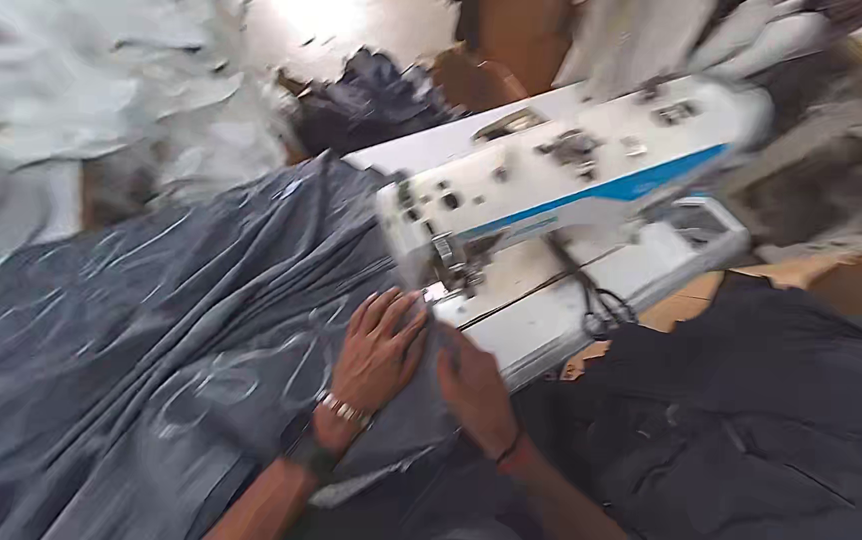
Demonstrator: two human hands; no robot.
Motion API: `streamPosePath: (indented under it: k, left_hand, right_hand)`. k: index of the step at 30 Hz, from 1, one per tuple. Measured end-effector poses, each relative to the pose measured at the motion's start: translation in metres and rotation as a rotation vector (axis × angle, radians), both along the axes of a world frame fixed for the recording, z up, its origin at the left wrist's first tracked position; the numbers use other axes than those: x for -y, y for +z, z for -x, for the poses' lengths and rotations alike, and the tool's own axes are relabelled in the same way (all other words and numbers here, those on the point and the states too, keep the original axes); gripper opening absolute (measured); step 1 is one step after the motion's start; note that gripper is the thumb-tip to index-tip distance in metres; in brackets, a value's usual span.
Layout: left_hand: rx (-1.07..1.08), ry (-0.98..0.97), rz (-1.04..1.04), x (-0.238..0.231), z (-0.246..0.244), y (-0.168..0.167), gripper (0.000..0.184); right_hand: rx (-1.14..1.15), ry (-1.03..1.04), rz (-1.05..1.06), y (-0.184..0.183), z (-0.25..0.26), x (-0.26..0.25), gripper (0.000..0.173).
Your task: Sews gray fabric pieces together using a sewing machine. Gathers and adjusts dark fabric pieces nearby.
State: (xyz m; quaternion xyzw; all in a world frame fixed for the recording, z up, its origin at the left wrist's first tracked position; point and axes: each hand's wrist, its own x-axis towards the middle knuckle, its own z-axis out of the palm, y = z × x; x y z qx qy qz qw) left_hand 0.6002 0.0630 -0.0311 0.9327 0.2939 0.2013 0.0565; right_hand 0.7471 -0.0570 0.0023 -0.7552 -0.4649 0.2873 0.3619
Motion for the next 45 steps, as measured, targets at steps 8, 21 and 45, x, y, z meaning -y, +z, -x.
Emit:
streamPosePath:
  k: [8, 21, 45]
  left_hand:
    - [-0.047, -0.041, -0.042, -0.008, -0.004, 0.005, 0.035]
    - [-0.047, -0.06, 0.027, -0.006, -0.004, 0.008, 0.036]
    - [-0.061, -0.101, -0.034, -0.018, 0.001, 0.007, 0.039]
  right_hand:
    - [0.092, -0.021, 0.07, -0.003, -0.003, -0.01, 0.047]
    - [0.367, -0.022, 0.056, -0.002, 0.002, -0.018, 0.041]
    - [0.255, -0.078, -0.019, -0.009, 0.0, -0.02, 0.04]
